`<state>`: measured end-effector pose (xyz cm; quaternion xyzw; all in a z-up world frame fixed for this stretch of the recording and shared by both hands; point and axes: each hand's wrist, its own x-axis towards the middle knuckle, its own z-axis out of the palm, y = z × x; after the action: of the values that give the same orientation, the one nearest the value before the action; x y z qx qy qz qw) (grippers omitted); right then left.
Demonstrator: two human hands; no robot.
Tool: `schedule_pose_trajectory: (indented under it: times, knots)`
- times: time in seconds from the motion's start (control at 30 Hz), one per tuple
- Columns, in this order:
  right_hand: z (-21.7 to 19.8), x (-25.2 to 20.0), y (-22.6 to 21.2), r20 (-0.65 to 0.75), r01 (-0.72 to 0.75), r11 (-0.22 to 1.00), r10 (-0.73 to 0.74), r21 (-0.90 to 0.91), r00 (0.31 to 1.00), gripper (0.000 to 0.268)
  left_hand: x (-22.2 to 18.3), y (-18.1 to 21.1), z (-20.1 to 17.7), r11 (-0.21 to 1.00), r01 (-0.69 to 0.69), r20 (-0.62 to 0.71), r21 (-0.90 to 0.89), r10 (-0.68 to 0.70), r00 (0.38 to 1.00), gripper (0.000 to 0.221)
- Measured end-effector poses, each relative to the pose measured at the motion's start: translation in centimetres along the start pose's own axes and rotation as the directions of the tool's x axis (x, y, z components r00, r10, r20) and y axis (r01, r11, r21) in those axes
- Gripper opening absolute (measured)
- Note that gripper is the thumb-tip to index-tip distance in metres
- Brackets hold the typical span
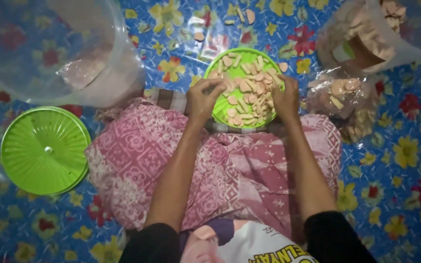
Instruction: Sorting small food slices on a plate and then placing them into a plastic bag.
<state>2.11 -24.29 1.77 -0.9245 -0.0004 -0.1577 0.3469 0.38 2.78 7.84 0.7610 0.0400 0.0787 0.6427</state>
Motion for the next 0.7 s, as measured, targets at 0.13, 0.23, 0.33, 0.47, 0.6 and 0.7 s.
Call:
schedule_pose_trajectory:
  times: [0.13, 0.23, 0.33, 0.47, 0.6, 0.7]
  knots:
    - [3.5, 2.9, 3.7, 0.039, 0.176, 0.982, -0.173, -0.075, 0.984, 0.046, 0.0, 0.5, -0.1, 1.000, 0.029, 0.016, -0.001, -0.029, 0.999, 0.024]
    - [6.6, 2.1, 5.8, 0.150, 0.305, 0.939, -0.282, -0.161, 0.948, 0.046, -0.2, 1.6, -0.2, 1.000, 0.019, 0.012, -0.010, -0.019, 1.000, 0.022]
    - [7.2, 0.0, 3.9, 0.220, 0.290, 0.919, -0.235, -0.266, 0.947, 0.059, -0.2, 1.5, -0.2, 1.000, 0.013, 0.006, -0.007, -0.013, 1.000, 0.023]
    - [5.7, -1.2, 0.7, 0.352, 0.186, 0.974, -0.129, -0.131, 0.927, 0.038, 0.0, 1.9, -0.6, 0.999, -0.013, -0.050, -0.035, 0.012, 0.999, 0.021]
    - [3.0, 0.2, -3.5, 0.248, 0.181, 0.983, -0.177, 0.008, 0.952, 0.027, 0.2, 4.0, -1.8, 0.995, -0.097, -0.171, -0.029, 0.091, 0.981, 0.018]
    - [3.5, 1.4, -5.7, 0.236, 0.223, 0.975, -0.221, 0.020, 0.946, 0.018, 0.1, 4.3, -2.1, 0.993, -0.095, -0.198, -0.068, 0.080, 0.977, 0.018]
